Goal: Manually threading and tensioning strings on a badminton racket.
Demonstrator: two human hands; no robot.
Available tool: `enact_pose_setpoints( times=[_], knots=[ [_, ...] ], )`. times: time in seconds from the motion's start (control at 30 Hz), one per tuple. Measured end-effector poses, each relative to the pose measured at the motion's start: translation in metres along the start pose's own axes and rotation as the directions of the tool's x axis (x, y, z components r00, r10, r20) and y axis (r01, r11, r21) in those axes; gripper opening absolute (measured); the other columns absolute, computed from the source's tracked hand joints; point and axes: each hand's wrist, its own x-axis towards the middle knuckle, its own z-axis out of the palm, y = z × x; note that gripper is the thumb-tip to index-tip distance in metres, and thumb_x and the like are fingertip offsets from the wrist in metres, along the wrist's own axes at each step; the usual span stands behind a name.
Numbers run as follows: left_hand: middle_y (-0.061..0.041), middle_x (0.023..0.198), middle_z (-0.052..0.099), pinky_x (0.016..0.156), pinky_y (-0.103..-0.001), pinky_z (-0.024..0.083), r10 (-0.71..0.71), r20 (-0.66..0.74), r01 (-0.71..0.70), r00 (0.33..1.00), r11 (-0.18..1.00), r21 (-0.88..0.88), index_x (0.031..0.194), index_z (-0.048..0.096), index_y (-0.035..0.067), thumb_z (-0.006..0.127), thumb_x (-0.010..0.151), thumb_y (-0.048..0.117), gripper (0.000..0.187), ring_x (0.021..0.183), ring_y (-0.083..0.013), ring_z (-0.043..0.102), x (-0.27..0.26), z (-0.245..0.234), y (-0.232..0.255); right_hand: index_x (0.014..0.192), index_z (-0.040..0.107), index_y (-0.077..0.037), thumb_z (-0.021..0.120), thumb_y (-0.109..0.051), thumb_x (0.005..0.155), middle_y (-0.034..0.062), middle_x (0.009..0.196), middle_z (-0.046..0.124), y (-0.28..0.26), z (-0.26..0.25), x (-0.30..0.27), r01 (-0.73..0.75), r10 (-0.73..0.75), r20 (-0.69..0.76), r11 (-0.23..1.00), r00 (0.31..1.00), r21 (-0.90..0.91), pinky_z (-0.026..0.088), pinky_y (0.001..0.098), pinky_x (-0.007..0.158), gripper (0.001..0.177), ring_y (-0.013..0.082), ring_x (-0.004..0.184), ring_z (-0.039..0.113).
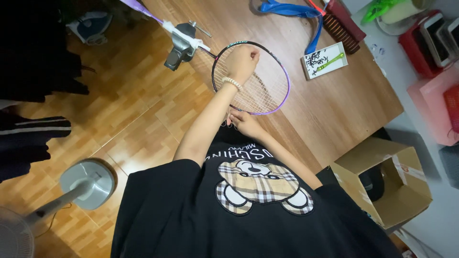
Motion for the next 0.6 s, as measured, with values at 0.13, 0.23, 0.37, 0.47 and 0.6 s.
enact_pose_setpoints(
  times=[0.13, 0.23, 0.37, 0.47, 0.6],
  knots=[
    [-0.004, 0.082, 0.076, 0.066, -0.037, 0.056, -0.022, 0.030, 0.022, 0.999, 1.000, -0.013, 0.083, 0.079, 0.016, 0.077, 0.080, 0.022, 0.007, 0.078, -0.0217, 0.073, -0.001, -0.002, -0.003, 0.090, 0.066, -0.009, 0.049, -0.019, 0.107, 0.0020, 0.073, 0.054, 0.014, 0.004, 0.003, -0.064, 0.061, 0.043, 0.996, 0.997, 0.069, 0.044, 0.0304, 0.070, 0.026, 0.0136, 0.072, 0.051],
    [-0.004, 0.083, 0.076, 0.066, -0.036, 0.056, -0.002, 0.033, 0.003, 0.999, 0.999, -0.038, 0.083, 0.079, 0.015, 0.076, 0.081, 0.020, 0.007, 0.077, -0.0213, 0.073, -0.002, -0.004, -0.001, 0.090, 0.066, -0.009, 0.049, -0.020, 0.107, 0.0011, 0.072, 0.055, 0.009, 0.002, 0.003, -0.055, 0.054, 0.030, 0.997, 0.998, 0.053, 0.045, 0.0296, 0.069, 0.026, 0.0128, 0.072, 0.051],
    [-0.005, 0.082, 0.076, 0.065, -0.035, 0.056, 0.006, 0.001, -0.006, 1.000, 0.996, -0.093, 0.085, 0.078, 0.012, 0.076, 0.081, 0.019, 0.008, 0.075, -0.0209, 0.073, 0.001, -0.004, -0.004, 0.089, 0.065, -0.009, 0.048, -0.020, 0.107, 0.0005, 0.073, 0.057, 0.002, 0.002, 0.004, -0.050, 0.048, 0.038, 0.998, 0.998, 0.048, 0.046, 0.0291, 0.070, 0.027, 0.0122, 0.072, 0.053],
    [-0.005, 0.082, 0.076, 0.065, -0.034, 0.056, 0.001, -0.013, -0.003, 1.000, 0.991, -0.131, 0.087, 0.079, 0.012, 0.076, 0.082, 0.019, 0.009, 0.075, -0.0208, 0.074, -0.001, -0.002, -0.005, 0.090, 0.066, -0.009, 0.048, -0.020, 0.107, 0.0020, 0.073, 0.057, 0.005, 0.002, 0.002, -0.092, 0.090, 0.048, 0.995, 0.995, 0.049, 0.046, 0.0306, 0.070, 0.028, 0.0138, 0.072, 0.053],
    [-0.006, 0.083, 0.077, 0.066, -0.034, 0.056, 0.015, -0.026, -0.018, 1.000, 0.989, -0.145, 0.089, 0.079, 0.012, 0.077, 0.082, 0.019, 0.011, 0.076, -0.0212, 0.074, 0.001, -0.003, -0.005, 0.090, 0.067, -0.008, 0.049, -0.020, 0.105, 0.0004, 0.075, 0.062, -0.002, 0.000, 0.001, -0.059, 0.060, 0.014, 0.998, 0.998, -0.035, 0.047, 0.0294, 0.073, 0.026, 0.0122, 0.074, 0.057]
  ],
)
